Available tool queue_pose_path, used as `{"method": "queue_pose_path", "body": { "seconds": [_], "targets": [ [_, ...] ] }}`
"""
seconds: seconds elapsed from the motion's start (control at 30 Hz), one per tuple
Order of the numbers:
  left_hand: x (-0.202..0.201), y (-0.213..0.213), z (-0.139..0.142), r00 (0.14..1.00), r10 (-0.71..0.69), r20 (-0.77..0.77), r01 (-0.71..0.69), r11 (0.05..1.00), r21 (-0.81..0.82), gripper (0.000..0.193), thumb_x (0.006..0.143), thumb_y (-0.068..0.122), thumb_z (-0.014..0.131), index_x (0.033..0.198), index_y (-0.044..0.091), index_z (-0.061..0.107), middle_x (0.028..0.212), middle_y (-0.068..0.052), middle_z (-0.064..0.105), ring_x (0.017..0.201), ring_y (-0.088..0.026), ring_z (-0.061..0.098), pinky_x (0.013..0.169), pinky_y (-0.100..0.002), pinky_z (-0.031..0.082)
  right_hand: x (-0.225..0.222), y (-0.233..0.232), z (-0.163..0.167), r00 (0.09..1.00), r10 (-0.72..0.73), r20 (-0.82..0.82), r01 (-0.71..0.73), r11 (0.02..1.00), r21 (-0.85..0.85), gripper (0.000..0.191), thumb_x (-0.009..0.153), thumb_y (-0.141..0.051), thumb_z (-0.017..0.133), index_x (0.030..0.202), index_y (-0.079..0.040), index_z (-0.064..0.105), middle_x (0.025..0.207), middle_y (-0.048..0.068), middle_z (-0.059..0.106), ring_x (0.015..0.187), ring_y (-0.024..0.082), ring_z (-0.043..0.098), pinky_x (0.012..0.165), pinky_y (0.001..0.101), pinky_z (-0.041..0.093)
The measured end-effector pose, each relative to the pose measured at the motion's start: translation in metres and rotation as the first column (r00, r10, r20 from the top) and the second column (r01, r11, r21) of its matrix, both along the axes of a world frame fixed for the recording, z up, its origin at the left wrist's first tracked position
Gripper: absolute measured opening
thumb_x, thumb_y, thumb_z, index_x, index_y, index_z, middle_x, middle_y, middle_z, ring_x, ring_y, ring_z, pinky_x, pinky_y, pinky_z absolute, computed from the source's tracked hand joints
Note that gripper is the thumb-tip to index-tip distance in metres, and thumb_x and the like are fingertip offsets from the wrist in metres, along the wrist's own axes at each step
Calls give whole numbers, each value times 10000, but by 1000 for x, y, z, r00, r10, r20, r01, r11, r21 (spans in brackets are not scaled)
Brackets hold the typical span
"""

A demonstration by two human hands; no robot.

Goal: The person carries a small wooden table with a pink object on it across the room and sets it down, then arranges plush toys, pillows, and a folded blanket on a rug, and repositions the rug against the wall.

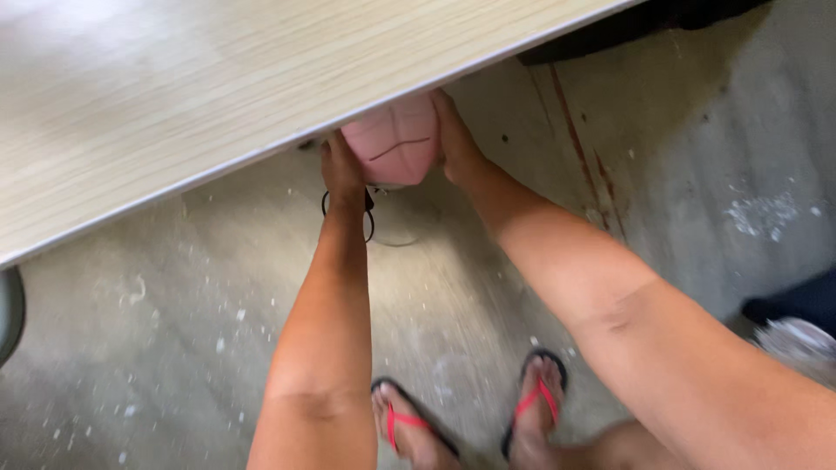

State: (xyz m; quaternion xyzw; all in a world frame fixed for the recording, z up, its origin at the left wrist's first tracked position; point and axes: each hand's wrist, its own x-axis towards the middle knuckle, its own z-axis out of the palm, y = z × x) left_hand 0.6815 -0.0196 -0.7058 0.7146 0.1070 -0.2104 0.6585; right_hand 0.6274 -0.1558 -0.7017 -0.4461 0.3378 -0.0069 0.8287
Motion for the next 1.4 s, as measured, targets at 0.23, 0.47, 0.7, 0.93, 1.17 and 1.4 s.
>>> {"method": "queue_pose_path", "body": {
  "seconds": [0.23,0.47,0.7,0.93,1.17,1.4],
  "targets": [
    [55,-28,-63,986,-134,97,150,971,-187,954,889,715,361,1511,-2,260,1561,-172,318,1426,-297,321,1117,-407,282,45,-31,-50,997,24,77,-19,998,-68,886,828,-730,455,1500,-164,338,1512,82,421,1385,274,407,1082,482,387],
    [77,-34,-106,980,-200,10,196,949,-248,990,832,780,330,1480,34,398,1509,-174,469,1396,-327,445,1145,-447,333,67,-49,-95,992,86,90,-68,979,-192,887,821,-712,484,1514,-186,309,1534,89,383,1401,289,376,1095,521,336],
    [90,-36,-153,957,-287,50,291,936,-198,1028,822,796,325,1537,62,252,1554,-170,342,1431,-333,318,1131,-482,261,78,-63,-137,991,106,77,-82,960,-267,893,815,-694,513,1527,-208,280,1556,96,346,1416,303,345,1107,560,286],
    [102,-37,-166,986,-168,17,167,963,-209,1093,788,769,475,1504,-16,221,1540,-222,363,1415,-345,397,1148,-459,320,83,-74,-153,971,145,191,-98,967,-237,956,833,-706,557,1565,-204,201,1620,89,257,1489,301,233,1188,581,163],
    [104,-41,-120,986,-156,59,161,982,-100,1088,811,750,467,1520,-28,194,1535,-239,341,1412,-355,370,1132,-442,299,87,-55,-110,980,139,142,-83,936,-343,1039,833,-705,560,1584,-217,32,1656,80,104,1518,297,84,1164,613,37],
    [85,-44,-69,955,-126,269,92,986,137,894,937,624,401,1514,-46,273,1543,-247,351,1427,-369,350,1168,-427,290,76,-38,-58,953,177,246,-54,899,-435,959,950,-657,541,1605,-135,75,1698,95,30,1564,280,75,1261,501,109]
  ]
}}
